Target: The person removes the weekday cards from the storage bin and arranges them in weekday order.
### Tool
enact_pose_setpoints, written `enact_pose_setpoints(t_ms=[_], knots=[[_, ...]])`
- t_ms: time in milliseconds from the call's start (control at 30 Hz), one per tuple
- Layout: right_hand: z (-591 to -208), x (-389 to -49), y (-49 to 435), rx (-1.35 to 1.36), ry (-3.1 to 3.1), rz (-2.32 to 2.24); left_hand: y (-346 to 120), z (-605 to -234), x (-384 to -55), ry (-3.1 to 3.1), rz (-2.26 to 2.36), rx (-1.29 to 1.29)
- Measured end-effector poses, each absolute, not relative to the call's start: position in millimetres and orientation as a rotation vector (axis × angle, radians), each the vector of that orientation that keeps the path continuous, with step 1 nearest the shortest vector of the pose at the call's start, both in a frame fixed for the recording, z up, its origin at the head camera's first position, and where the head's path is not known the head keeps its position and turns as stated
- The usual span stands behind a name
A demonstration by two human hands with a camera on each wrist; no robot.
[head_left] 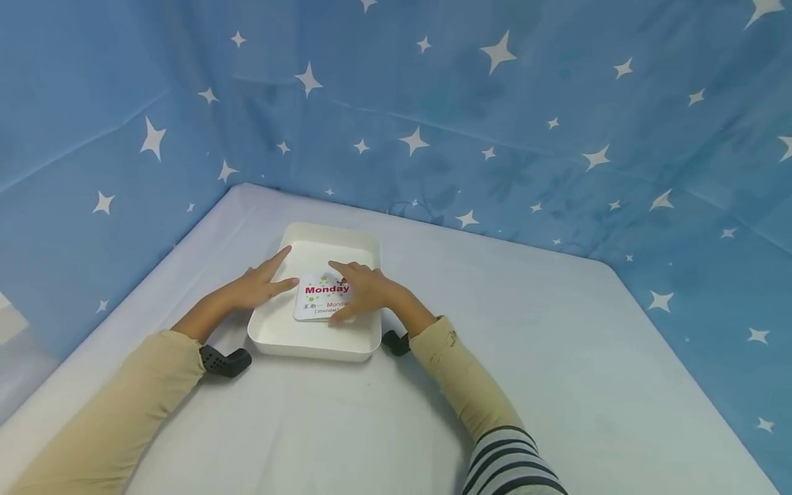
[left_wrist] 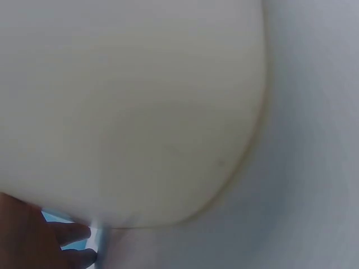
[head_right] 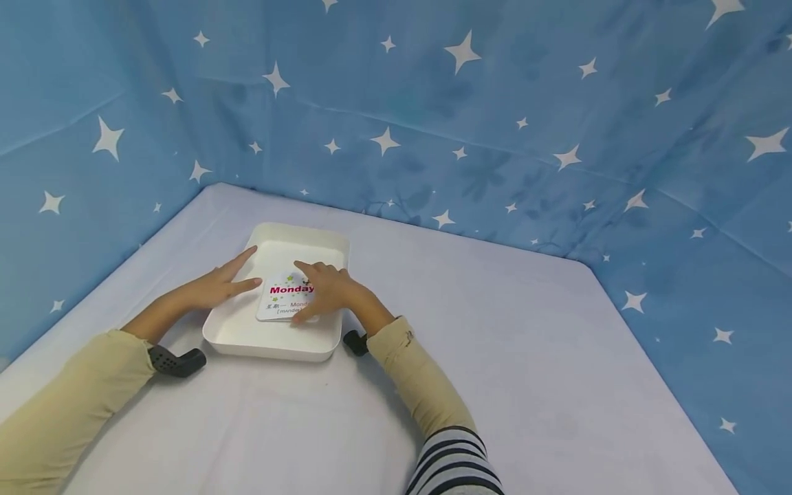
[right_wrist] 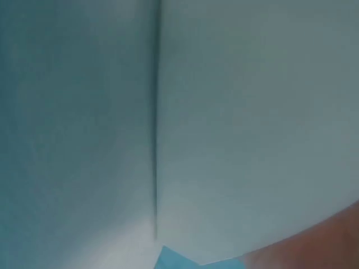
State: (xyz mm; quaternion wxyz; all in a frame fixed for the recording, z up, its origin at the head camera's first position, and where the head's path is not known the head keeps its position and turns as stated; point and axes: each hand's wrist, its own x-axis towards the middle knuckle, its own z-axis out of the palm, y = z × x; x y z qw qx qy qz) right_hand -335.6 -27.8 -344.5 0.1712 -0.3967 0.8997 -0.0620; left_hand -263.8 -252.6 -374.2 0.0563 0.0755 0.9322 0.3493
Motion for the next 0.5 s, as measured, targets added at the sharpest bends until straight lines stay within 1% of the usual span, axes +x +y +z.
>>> enact_pose_setpoints(t_ms=[500], knots=[[-343.7,-336.4,-23.6,-1.194,2.551,-0.236,-253.4,-371.3,-266.2,2.825,1.016,0.229]])
